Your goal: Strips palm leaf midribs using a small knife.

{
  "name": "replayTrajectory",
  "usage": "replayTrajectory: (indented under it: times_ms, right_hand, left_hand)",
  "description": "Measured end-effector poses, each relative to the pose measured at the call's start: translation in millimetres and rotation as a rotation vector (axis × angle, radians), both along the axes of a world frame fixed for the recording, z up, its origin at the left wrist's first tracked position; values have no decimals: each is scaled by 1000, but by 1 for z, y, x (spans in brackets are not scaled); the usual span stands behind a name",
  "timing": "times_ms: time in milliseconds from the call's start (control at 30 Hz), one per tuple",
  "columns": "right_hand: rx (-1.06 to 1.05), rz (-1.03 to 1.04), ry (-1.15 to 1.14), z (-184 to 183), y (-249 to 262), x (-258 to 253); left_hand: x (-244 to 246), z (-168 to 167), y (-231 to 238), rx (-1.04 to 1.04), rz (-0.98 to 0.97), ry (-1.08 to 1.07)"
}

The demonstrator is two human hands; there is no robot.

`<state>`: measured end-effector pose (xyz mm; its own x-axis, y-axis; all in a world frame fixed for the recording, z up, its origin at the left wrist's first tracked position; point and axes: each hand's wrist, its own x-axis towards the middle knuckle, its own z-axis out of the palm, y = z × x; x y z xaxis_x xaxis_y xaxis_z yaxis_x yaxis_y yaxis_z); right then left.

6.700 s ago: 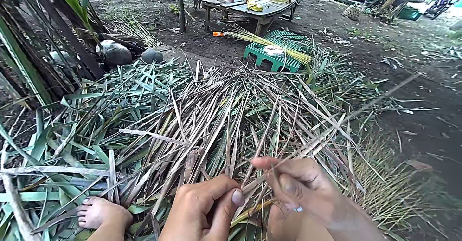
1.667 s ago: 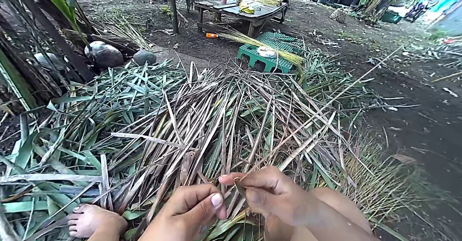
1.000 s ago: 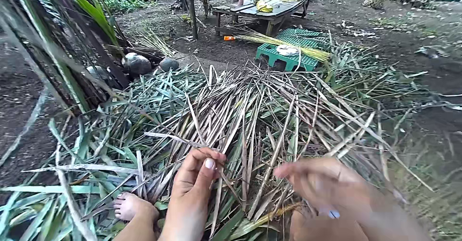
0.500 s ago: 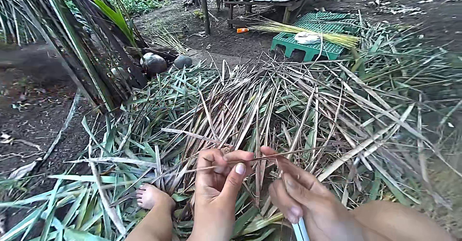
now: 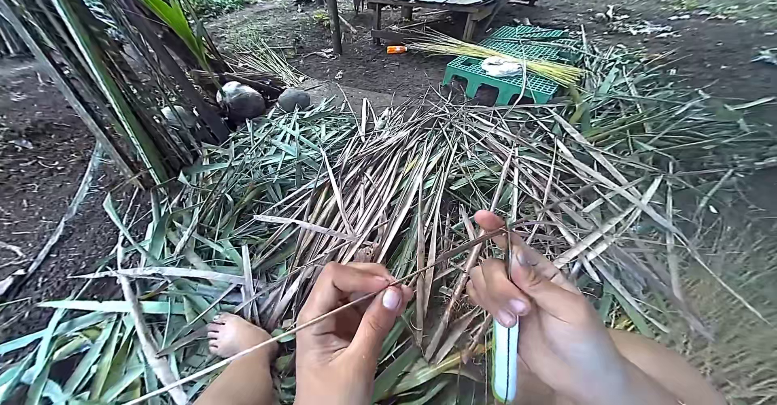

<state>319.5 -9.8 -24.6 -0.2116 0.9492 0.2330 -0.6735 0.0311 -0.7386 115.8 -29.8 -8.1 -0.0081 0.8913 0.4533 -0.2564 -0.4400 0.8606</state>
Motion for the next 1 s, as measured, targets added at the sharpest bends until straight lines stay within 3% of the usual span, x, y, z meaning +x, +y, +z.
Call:
replayTrajectory:
  times_ms: [167,267,433,633,833,1000]
  right_hand:
    - [109,272,-202,7,-13,-10]
    - [117,282,-229,9,-19,-17]
    - [158,46,-293,7,-7,-12]
    - [-94,-245,-211,16,19,14]
    - [74,212,-223,9,8,8]
    - [168,412,-286,13,-7,-6]
  left_hand:
    - [4,-6,0,110,-52,88]
    - [8,-8,-4,120,-51,109]
    - [9,-4,-11,60,-60,42]
    - [0,1,-9,69,-27,50]
    - [-3,-2,-7,113,-27,95]
    - [-5,-8,-6,260,37,292]
